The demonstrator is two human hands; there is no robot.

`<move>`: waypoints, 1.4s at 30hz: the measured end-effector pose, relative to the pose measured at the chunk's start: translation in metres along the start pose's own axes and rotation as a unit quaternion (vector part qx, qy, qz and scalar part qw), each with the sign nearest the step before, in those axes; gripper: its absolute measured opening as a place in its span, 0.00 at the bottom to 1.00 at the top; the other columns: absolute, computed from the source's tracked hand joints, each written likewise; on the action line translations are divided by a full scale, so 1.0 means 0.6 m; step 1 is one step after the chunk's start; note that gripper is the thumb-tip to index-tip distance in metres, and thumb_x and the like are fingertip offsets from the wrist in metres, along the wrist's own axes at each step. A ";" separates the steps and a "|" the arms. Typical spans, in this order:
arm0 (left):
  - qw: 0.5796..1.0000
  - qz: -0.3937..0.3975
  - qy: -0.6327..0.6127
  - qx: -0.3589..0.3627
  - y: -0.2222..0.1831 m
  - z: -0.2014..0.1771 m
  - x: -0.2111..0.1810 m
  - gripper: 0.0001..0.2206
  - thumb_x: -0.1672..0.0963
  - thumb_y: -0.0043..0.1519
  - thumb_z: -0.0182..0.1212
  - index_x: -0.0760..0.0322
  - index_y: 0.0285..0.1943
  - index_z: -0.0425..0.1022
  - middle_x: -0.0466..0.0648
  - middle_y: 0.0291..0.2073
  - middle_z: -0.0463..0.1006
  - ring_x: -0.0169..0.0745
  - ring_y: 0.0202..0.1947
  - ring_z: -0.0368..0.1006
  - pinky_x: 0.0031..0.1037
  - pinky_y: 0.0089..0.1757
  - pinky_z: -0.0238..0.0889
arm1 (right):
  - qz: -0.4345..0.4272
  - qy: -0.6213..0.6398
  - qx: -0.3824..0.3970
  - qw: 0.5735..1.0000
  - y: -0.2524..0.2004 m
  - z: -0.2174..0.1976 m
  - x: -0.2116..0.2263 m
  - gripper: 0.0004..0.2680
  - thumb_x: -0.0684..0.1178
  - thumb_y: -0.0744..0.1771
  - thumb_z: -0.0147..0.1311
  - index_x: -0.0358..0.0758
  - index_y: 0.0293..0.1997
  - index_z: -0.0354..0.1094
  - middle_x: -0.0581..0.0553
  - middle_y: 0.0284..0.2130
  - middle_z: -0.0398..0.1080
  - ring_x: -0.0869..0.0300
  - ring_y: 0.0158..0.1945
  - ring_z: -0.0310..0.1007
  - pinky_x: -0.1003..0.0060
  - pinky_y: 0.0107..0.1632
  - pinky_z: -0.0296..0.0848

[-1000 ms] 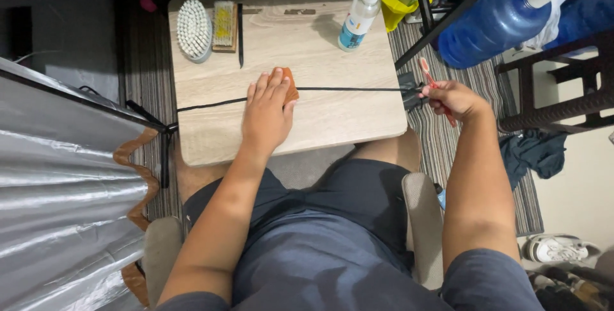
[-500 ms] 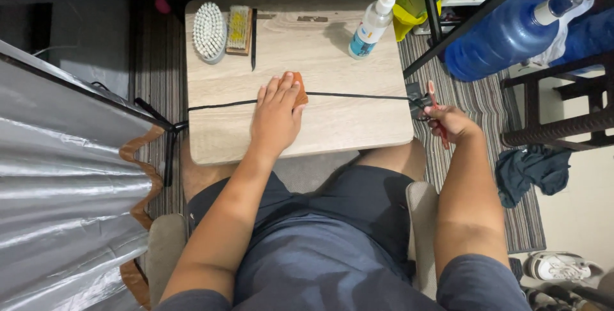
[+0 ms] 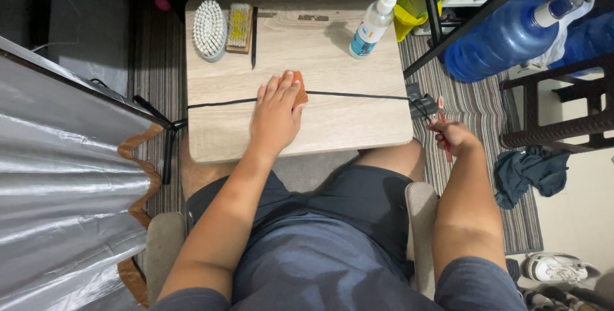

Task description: Cleaning and applying maintenance product to a black shoelace using a brush and spray bottle on a repair bench.

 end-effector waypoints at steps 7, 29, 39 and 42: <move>0.999 -0.022 -0.010 0.033 0.001 -0.010 -0.005 0.23 0.53 0.65 0.59 0.60 0.69 0.69 0.47 0.74 0.60 0.51 0.74 0.50 0.46 0.69 0.37 | 0.004 -0.017 -0.064 0.998 -0.020 -0.003 0.018 0.07 0.48 0.70 0.55 0.33 0.44 0.69 0.42 0.36 0.70 0.66 0.25 0.55 0.72 0.24 0.57; 0.999 -0.014 -0.019 0.022 -0.001 -0.013 -0.007 0.23 0.53 0.64 0.60 0.61 0.69 0.69 0.49 0.73 0.61 0.53 0.74 0.51 0.48 0.68 0.39 | -0.201 -0.117 -0.277 0.932 -0.130 0.039 0.180 0.11 0.57 0.71 0.56 0.41 0.43 0.76 0.44 0.27 0.74 0.59 0.26 0.69 0.62 0.30 0.66; 1.000 0.001 -0.014 0.008 0.002 -0.013 -0.010 0.24 0.54 0.64 0.62 0.63 0.69 0.69 0.51 0.72 0.63 0.57 0.72 0.54 0.52 0.67 0.42 | -0.612 -0.274 -0.204 0.714 -0.404 0.292 0.306 0.08 0.29 0.66 0.50 0.31 0.44 0.74 0.28 0.39 0.76 0.32 0.44 0.75 0.45 0.48 0.74; 0.999 -0.003 -0.011 0.039 0.003 -0.001 -0.001 0.23 0.53 0.66 0.59 0.63 0.70 0.68 0.50 0.74 0.60 0.55 0.74 0.51 0.51 0.68 0.40 | -0.685 -0.295 -0.113 0.657 -0.405 0.343 0.300 0.11 0.32 0.65 0.47 0.42 0.42 0.76 0.40 0.48 0.77 0.42 0.50 0.75 0.50 0.53 0.73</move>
Point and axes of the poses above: each hand's wrist, its own y-axis towards the middle knuckle, its own z-axis out of the palm, x = y × z, the point moved 8 cm from there along y, towards the middle knuckle
